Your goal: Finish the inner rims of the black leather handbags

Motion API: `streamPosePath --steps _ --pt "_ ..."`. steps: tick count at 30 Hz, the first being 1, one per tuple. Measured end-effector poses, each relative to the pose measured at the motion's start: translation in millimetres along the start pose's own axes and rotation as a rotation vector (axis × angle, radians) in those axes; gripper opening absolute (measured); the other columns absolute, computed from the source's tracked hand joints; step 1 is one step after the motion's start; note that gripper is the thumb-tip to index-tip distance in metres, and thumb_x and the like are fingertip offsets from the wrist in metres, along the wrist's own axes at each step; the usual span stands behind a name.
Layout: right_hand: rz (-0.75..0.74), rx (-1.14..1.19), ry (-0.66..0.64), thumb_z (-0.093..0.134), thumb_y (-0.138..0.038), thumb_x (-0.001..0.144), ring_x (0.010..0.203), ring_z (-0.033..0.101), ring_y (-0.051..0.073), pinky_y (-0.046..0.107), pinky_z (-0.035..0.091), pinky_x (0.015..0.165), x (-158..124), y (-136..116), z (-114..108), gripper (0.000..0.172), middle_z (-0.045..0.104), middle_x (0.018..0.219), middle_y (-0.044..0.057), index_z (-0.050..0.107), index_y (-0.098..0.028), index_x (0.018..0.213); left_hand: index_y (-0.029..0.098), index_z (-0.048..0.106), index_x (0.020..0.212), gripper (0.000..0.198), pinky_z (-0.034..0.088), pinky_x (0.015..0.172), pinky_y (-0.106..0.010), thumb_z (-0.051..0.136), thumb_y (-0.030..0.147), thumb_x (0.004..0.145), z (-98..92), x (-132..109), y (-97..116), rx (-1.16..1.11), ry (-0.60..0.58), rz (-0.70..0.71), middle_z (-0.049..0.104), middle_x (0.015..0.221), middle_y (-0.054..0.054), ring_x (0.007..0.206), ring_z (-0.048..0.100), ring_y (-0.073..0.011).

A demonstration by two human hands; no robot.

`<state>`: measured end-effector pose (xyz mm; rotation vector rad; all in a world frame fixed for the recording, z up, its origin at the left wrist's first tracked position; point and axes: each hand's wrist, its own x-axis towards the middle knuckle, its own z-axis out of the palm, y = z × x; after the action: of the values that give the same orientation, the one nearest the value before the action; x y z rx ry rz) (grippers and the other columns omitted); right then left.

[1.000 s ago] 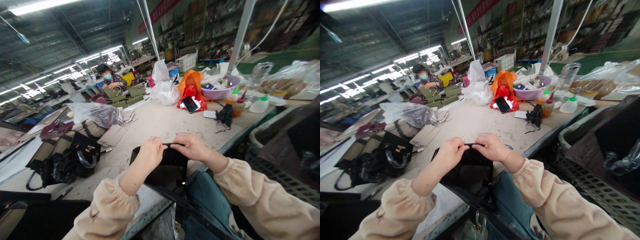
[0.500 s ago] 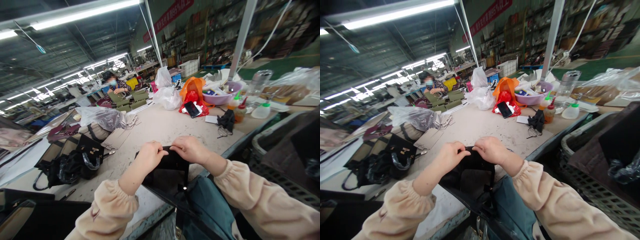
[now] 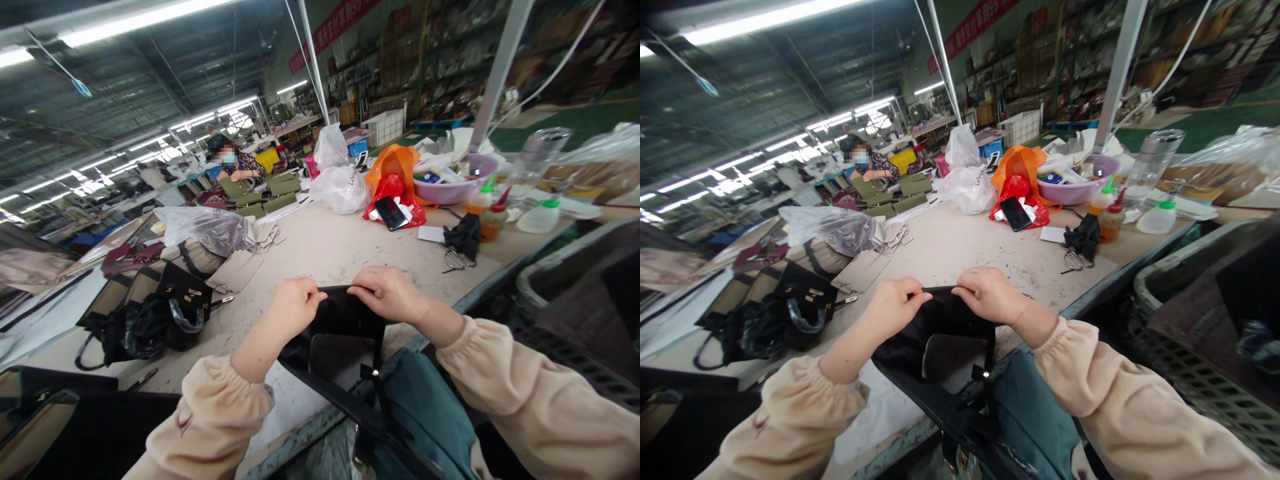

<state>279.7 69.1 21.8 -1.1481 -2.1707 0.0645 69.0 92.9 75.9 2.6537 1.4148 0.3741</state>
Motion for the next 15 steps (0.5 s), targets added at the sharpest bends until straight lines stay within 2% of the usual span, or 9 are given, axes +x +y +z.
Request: streamPosePath --steps 6,10,15 --pt "-0.011 0.030 -0.003 0.046 -0.031 0.090 0.067 0.054 0.014 0.025 0.038 0.063 2 -1 2 0.027 0.061 0.068 0.004 0.063 -0.016 0.074 0.016 0.058 0.060 0.022 0.034 0.060 -0.025 0.060 0.027 0.079 0.1 -2 0 -0.013 0.014 -0.053 0.059 0.062 0.000 0.059 0.050 -0.0117" --pt "0.017 -0.021 -0.090 0.047 -0.032 0.090 0.069 0.056 0.015 0.026 0.037 0.065 4 -3 -5 0.027 0.064 0.071 0.005 0.065 -0.016 0.077 0.016 0.058 0.059 0.023 0.034 0.060 -0.025 0.060 0.027 0.079 0.4 -2 1 -0.026 0.019 -0.058 0.059 0.062 0.000 0.060 0.051 -0.0117" --pt "0.054 -0.065 -0.182 0.046 -0.043 0.090 0.074 0.059 0.016 0.026 0.036 0.064 11 -12 -10 0.031 0.069 0.081 0.005 0.068 -0.020 0.087 0.016 0.060 0.060 0.022 0.033 0.059 -0.025 0.059 0.026 0.080 0.9 -1 0 0.005 0.020 -0.054 0.059 0.063 0.000 0.060 0.050 -0.0119"
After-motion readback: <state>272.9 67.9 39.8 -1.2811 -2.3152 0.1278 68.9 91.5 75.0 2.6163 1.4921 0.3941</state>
